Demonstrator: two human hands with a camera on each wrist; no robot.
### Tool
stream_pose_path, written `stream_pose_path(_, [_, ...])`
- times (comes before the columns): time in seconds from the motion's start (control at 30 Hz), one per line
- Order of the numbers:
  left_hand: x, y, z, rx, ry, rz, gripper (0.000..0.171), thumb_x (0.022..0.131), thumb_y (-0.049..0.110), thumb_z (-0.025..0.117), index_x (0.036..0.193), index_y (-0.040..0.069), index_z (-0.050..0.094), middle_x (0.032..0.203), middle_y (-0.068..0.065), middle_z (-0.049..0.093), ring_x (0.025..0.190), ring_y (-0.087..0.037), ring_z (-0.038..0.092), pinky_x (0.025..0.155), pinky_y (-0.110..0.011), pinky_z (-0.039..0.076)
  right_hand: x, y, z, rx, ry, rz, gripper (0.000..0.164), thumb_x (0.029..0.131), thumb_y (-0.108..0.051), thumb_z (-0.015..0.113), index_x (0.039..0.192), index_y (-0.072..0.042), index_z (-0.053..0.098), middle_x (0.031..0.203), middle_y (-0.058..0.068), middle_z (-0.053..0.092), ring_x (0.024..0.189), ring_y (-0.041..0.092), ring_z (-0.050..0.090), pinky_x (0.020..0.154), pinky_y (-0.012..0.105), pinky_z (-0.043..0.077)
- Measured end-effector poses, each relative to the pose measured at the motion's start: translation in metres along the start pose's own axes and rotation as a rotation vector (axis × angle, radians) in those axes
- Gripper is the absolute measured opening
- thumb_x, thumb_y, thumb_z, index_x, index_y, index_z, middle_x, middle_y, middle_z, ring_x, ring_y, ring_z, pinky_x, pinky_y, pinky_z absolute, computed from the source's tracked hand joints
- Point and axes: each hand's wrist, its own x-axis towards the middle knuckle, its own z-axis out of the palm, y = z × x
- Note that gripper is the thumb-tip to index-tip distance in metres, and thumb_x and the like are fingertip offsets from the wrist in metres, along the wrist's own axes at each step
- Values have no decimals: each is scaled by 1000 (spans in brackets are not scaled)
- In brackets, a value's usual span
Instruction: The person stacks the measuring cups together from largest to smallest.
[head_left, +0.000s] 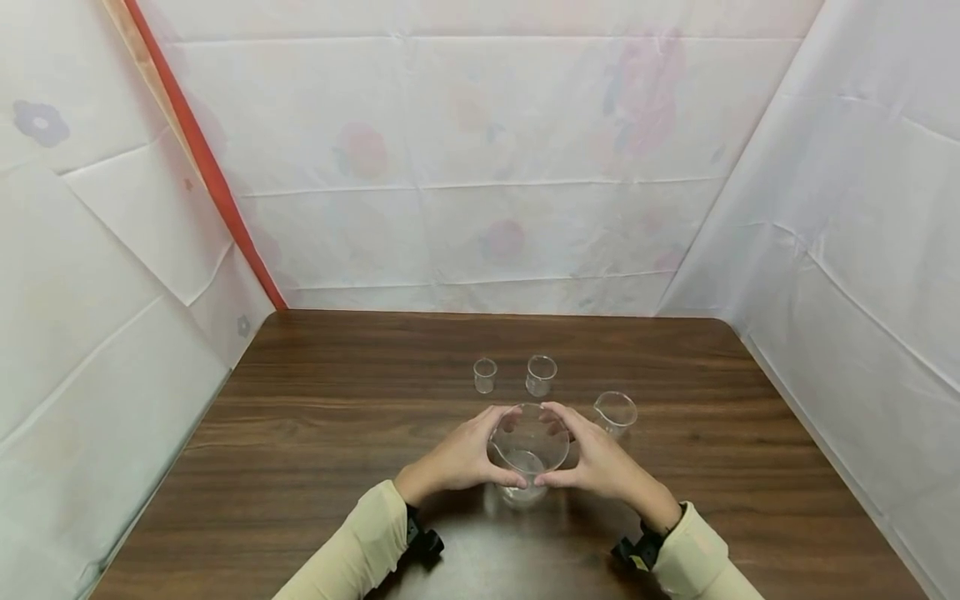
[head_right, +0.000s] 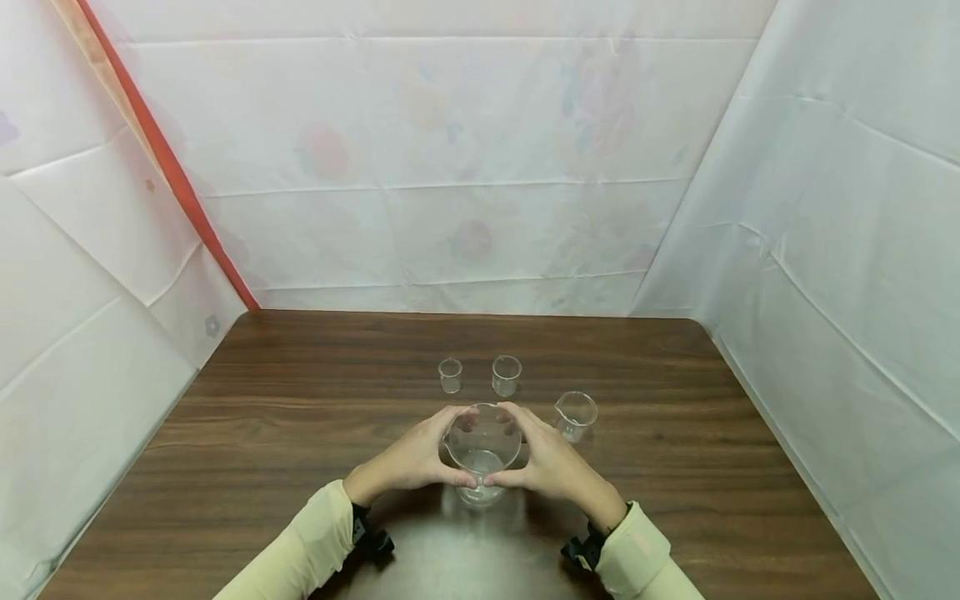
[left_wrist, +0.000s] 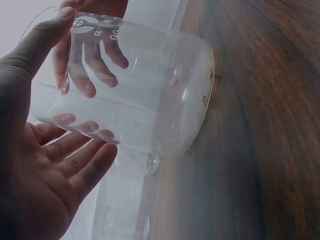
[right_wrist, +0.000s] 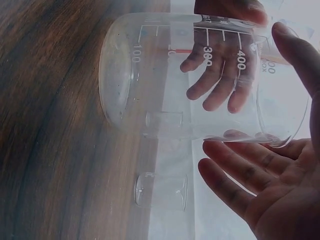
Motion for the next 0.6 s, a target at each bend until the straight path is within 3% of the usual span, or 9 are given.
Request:
stream_pose_path(0.27, [-1, 0, -2, -29, -38, -13, 91, 72, 46, 84, 142, 10, 40, 134, -4, 60, 124, -18, 56, 104, -41, 45, 1, 0, 0, 17, -20, -5, 90, 73, -33, 86, 142, 3, 39, 128, 12, 61, 105, 26, 65, 86, 41, 54])
stream_pose_path(0.6, [-2, 1, -2, -22, -33, -6, 91, 71, 49, 83, 141, 13, 38, 134, -2, 61, 122, -17, 57, 101, -39, 47, 1, 5, 1, 38, -6, -39, 91, 71, -31, 87, 142, 0, 39, 125, 11, 62, 103, 25, 66, 86, 43, 55])
